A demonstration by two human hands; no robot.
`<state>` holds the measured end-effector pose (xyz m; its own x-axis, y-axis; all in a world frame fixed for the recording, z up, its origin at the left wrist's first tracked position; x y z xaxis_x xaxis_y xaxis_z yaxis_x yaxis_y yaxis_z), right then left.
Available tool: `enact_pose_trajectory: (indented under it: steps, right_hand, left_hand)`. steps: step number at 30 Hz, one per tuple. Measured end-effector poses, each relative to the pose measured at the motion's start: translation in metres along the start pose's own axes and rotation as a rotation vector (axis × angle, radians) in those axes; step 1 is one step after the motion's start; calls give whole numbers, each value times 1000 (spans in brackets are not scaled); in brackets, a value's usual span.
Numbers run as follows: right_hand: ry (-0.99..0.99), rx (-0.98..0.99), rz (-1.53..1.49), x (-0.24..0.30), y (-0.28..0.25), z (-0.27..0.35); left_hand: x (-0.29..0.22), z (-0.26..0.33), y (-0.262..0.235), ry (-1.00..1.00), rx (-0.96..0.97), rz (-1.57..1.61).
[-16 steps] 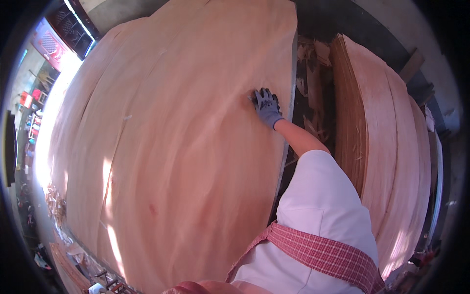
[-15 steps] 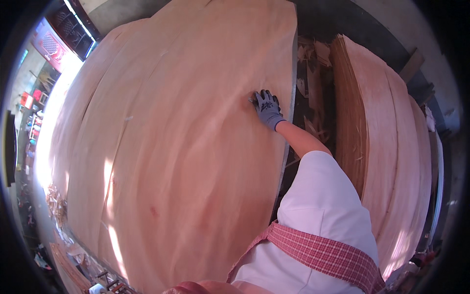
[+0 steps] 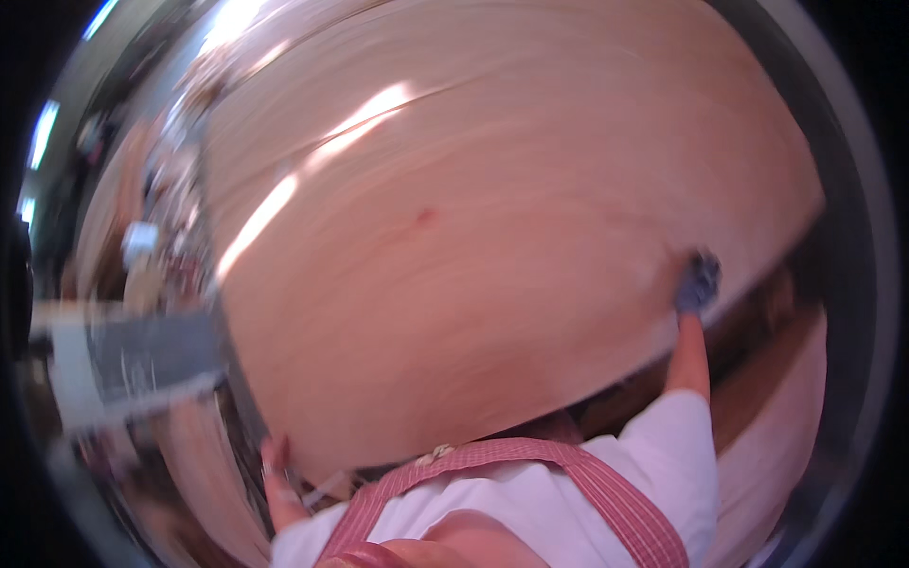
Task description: The person measures thin wood veneer sheets with a wooden stick, cuts them to size using a utility knife, and moves the sheets between stacks on a metal table.
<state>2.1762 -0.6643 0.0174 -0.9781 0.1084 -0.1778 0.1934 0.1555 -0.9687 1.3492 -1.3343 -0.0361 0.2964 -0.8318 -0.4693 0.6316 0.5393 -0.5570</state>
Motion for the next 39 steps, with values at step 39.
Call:
enact_pose_trajectory:
  steps: [39]
  right_hand:
    - [-217, 56, -295, 157, 8, 32]
  left_hand:
    - [42, 24, -4, 66, -297, -9]
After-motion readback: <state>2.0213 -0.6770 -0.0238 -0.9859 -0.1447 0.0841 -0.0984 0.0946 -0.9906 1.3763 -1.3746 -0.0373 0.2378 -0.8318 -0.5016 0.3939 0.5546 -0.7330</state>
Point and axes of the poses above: each hand's wrist, its own z-axis away from the middle knuckle, its own y-axis out of the palm, x = y × z, the point moved 5 cm from there along -z, towards the middle knuckle, and after that the axes turned 3 degrees about x, right-handed, at the moved point
